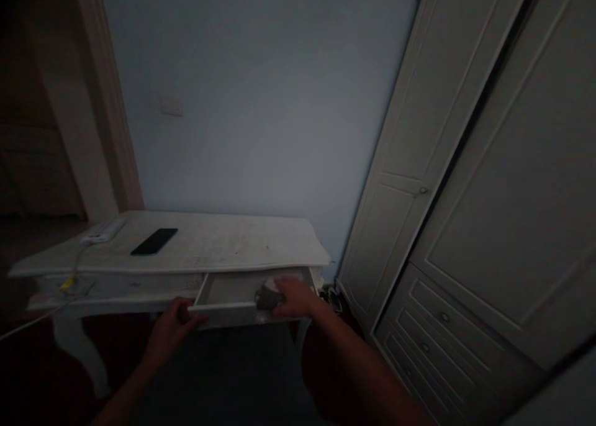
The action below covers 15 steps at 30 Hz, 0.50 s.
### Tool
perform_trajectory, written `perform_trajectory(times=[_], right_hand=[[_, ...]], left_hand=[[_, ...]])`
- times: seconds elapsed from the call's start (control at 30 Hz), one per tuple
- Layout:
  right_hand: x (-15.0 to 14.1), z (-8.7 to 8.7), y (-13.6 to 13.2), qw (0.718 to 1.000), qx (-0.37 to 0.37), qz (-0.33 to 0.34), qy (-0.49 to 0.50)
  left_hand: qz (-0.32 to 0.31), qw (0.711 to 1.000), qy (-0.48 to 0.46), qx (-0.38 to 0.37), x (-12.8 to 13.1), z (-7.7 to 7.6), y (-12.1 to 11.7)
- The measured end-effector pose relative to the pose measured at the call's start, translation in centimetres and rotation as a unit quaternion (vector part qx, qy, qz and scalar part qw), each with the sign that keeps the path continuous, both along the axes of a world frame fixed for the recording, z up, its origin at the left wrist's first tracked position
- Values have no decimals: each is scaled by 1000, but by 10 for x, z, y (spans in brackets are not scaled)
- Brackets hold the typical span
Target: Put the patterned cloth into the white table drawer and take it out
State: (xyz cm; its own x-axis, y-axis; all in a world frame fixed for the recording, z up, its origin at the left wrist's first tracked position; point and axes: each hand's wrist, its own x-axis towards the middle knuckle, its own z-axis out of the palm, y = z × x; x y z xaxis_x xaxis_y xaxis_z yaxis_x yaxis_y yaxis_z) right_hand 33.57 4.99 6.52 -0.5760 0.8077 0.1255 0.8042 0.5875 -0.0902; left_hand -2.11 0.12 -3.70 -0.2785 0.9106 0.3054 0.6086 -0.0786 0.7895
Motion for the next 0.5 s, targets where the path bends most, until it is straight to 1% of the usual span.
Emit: perform_trajectory(times=[0.07,0.13,0.2,0.27,0.3,0.37,0.43,0.5], right_hand=[[-31,-13,-10,999,34,32,-4],[-74,-26,-20,995,79,57,21],[-116,-37,-30,988,128,80,40],[-146,-48,-38,979,169,108,44],[-155,-53,-41,974,187,119,43],[-165,-61,-46,967,215,127,43],[-165,-65,-49,964,231,125,43],[-161,-66,-51,959,240,147,30]], left_hand=[[1,1000,12,-14,0,4,-2],[-5,1000,19,-22,-1,7,-3],[-19,999,21,-27,-4,7,-3],[-40,999,16,-24,-9,5,-3],[-55,998,11,-19,-12,4,-2],[-96,995,-2,-4,-20,2,-1],[-132,991,-13,3,-27,2,1],[-162,986,-22,2,-32,4,2]])
